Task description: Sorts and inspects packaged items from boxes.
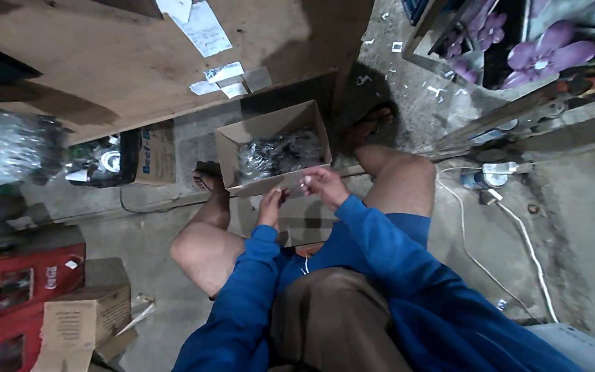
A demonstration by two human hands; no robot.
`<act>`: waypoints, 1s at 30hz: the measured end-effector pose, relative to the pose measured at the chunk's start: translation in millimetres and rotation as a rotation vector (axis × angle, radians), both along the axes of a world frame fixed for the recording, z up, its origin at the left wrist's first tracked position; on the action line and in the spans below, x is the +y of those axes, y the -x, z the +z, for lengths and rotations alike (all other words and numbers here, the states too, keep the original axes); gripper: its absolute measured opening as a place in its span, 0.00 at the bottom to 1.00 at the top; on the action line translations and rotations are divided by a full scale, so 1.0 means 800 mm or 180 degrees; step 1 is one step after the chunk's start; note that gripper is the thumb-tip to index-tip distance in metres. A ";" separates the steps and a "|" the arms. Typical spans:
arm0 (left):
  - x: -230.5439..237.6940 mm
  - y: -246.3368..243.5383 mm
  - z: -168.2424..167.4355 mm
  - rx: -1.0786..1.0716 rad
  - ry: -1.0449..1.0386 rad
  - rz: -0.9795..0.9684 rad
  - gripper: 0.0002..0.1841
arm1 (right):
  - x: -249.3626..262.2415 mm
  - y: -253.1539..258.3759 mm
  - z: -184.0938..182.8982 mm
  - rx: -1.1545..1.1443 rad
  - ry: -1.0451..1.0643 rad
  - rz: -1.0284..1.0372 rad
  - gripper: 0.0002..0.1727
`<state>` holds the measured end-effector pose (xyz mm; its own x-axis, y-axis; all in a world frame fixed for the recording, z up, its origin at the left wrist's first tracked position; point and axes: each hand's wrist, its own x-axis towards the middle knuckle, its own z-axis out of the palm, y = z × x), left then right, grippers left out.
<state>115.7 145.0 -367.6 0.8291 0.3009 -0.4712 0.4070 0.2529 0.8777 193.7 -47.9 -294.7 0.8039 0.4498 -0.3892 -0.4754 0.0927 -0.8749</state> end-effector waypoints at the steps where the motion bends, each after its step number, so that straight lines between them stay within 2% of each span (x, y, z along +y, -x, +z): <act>1: 0.005 -0.002 0.003 -0.0133 0.0373 0.0275 0.20 | 0.009 0.013 -0.004 0.0167 -0.0238 0.0342 0.18; 3: 0.012 -0.004 0.016 -0.0311 0.1082 0.0522 0.22 | 0.029 0.037 -0.020 0.0444 -0.0378 0.0915 0.19; 6: 0.017 0.004 0.019 -0.0704 0.2071 0.0724 0.24 | 0.048 0.060 -0.042 0.0863 -0.0004 0.1217 0.16; 9: 0.010 0.007 0.022 -0.0699 0.2371 0.0877 0.25 | 0.052 0.051 -0.055 0.0934 0.0505 0.1277 0.16; 13: 0.006 0.008 0.024 -0.0350 0.2150 0.0307 0.24 | 0.048 0.030 -0.058 0.0701 0.0846 0.0992 0.16; 16: 0.005 0.003 0.016 -0.0186 0.1341 -0.0425 0.22 | 0.042 0.023 -0.053 0.0605 0.0846 0.0672 0.16; 18: -0.003 0.001 0.013 -0.0050 0.0783 -0.0384 0.19 | 0.038 0.022 -0.053 0.0472 0.0964 0.0537 0.16; 20: -0.009 0.000 0.009 -0.0080 0.0570 -0.0230 0.17 | 0.036 0.022 -0.057 0.0247 0.1083 0.0451 0.15; 24: -0.014 -0.002 0.000 -0.0117 -0.0018 -0.0127 0.14 | 0.038 0.020 -0.060 0.0219 0.0897 0.0323 0.16; 30: -0.013 -0.004 -0.010 -0.0011 -0.0775 0.0076 0.11 | 0.043 0.026 -0.062 0.0124 0.0777 0.0742 0.41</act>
<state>118.5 134.4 -375.7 0.8218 0.4249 -0.3795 0.4004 0.0431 0.9153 172.7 -13.4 -344.7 0.6727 0.5096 -0.5364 -0.4926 -0.2324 -0.8387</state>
